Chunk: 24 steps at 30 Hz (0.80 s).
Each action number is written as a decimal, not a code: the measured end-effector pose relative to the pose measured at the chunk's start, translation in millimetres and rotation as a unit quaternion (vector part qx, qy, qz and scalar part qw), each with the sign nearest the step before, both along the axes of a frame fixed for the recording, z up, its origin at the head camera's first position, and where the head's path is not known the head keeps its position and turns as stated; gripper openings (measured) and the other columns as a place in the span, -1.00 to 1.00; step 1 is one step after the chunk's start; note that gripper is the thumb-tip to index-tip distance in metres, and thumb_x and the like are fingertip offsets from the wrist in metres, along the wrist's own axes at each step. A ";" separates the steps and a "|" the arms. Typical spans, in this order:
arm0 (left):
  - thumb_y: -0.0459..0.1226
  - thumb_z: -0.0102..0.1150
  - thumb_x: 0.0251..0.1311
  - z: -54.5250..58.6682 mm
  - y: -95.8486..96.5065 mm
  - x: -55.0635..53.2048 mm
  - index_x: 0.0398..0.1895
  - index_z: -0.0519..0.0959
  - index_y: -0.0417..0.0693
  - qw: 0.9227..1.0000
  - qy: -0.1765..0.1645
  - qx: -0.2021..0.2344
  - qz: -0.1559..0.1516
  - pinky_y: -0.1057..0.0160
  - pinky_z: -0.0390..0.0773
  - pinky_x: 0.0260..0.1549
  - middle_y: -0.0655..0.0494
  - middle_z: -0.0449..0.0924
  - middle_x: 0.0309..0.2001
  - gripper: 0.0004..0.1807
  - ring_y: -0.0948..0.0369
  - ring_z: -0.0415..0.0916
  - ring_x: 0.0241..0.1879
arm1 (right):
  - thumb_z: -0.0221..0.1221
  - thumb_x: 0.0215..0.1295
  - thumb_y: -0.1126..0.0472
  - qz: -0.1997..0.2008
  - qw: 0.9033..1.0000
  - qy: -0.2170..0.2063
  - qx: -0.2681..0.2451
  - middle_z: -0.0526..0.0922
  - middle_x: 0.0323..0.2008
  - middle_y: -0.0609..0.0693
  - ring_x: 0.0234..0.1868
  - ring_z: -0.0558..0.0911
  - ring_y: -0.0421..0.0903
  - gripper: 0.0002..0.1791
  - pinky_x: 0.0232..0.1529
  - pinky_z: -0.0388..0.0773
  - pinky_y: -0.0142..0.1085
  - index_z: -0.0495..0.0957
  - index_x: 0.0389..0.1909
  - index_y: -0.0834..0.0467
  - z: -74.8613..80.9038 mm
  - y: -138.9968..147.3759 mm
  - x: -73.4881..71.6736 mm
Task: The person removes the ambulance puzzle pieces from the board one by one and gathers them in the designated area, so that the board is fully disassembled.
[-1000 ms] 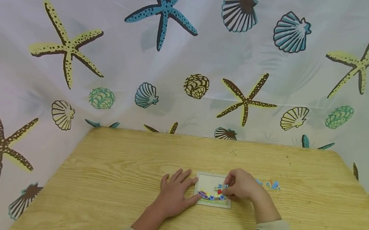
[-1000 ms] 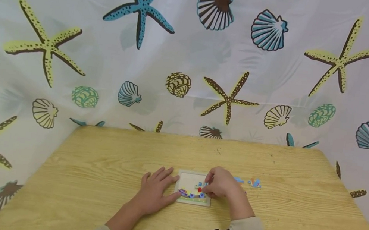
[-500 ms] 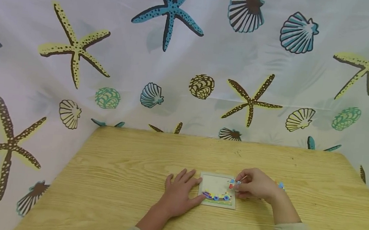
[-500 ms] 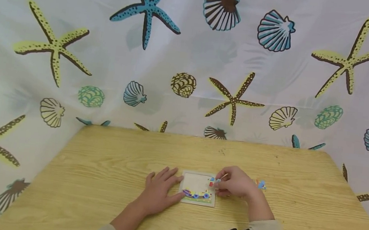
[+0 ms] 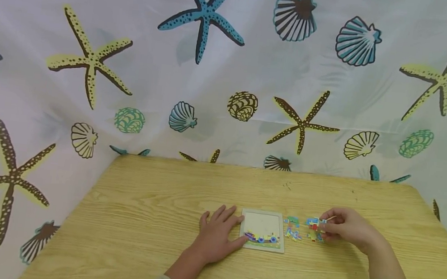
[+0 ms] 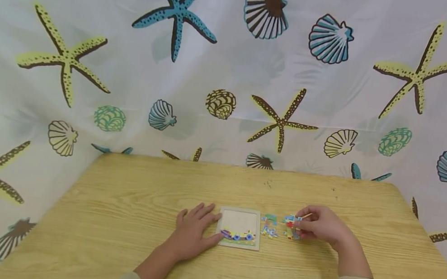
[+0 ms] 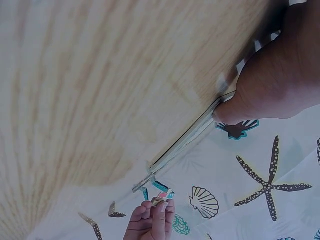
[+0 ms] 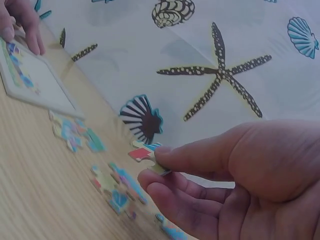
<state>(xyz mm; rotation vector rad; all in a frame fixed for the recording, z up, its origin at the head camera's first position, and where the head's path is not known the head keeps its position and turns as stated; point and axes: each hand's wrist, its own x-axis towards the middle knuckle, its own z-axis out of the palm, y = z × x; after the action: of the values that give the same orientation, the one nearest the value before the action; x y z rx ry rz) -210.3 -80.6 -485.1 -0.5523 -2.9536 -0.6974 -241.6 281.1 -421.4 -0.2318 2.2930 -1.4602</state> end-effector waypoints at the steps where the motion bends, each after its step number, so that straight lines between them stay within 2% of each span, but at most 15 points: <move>1: 0.23 0.08 0.32 0.2 -0.2 0.1 0.34 0.49 0.13 1.000 -0.001 0.001 0.000 -0.44 -0.02 0.31 -0.02 0.24 0.51 -0.36 -0.13 0.09 0.52 | 0.20 0.41 0.25 -0.004 1.000 0.001 0.003 0.63 -0.28 0.08 -0.27 0.72 -0.07 -0.64 -0.18 0.71 -0.21 0.45 0.05 0.43 -0.6 3.8 0.8; 15: 0.25 0.06 0.32 -1.8 -2.3 -0.6 0.35 0.47 0.18 1.000 -0.005 0.001 0.002 -0.43 -0.05 0.33 0.01 0.21 0.52 -0.36 -0.12 0.05 0.54 | 0.25 0.37 0.22 -0.042 0.998 -0.019 0.053 0.66 -0.31 0.04 -0.36 0.68 -0.14 -0.66 -0.31 0.68 -0.32 0.49 -0.03 0.40 -10.3 35.8 7.0; 19: 0.24 0.06 0.32 -1.9 -3.2 -0.2 0.35 0.48 0.18 1.000 -0.003 0.001 0.003 -0.43 -0.05 0.32 0.01 0.22 0.52 -0.36 -0.12 0.05 0.54 | 0.24 0.36 0.27 -0.056 0.995 -0.002 0.088 0.68 -0.35 0.05 -0.40 0.65 -0.14 -0.71 -0.38 0.64 -0.33 0.50 -0.06 0.41 -11.7 34.9 7.8; 24: 0.25 0.03 0.34 -0.8 -3.7 0.6 0.36 0.46 0.18 1.000 0.001 -0.002 -0.002 -0.43 -0.05 0.33 0.01 0.22 0.52 -0.36 -0.12 0.05 0.54 | 0.26 0.28 0.35 -0.080 0.985 0.032 0.151 0.70 -0.39 0.06 -0.42 0.59 -0.14 -0.78 -0.43 0.57 -0.34 0.54 -0.16 0.43 -10.4 26.4 11.4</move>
<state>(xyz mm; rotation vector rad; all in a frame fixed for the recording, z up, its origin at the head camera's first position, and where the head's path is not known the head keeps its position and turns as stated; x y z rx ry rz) -209.8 -84.3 -486.0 -0.5598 -2.9536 -0.6921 -230.2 307.6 -431.8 -0.0053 2.5976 -1.1675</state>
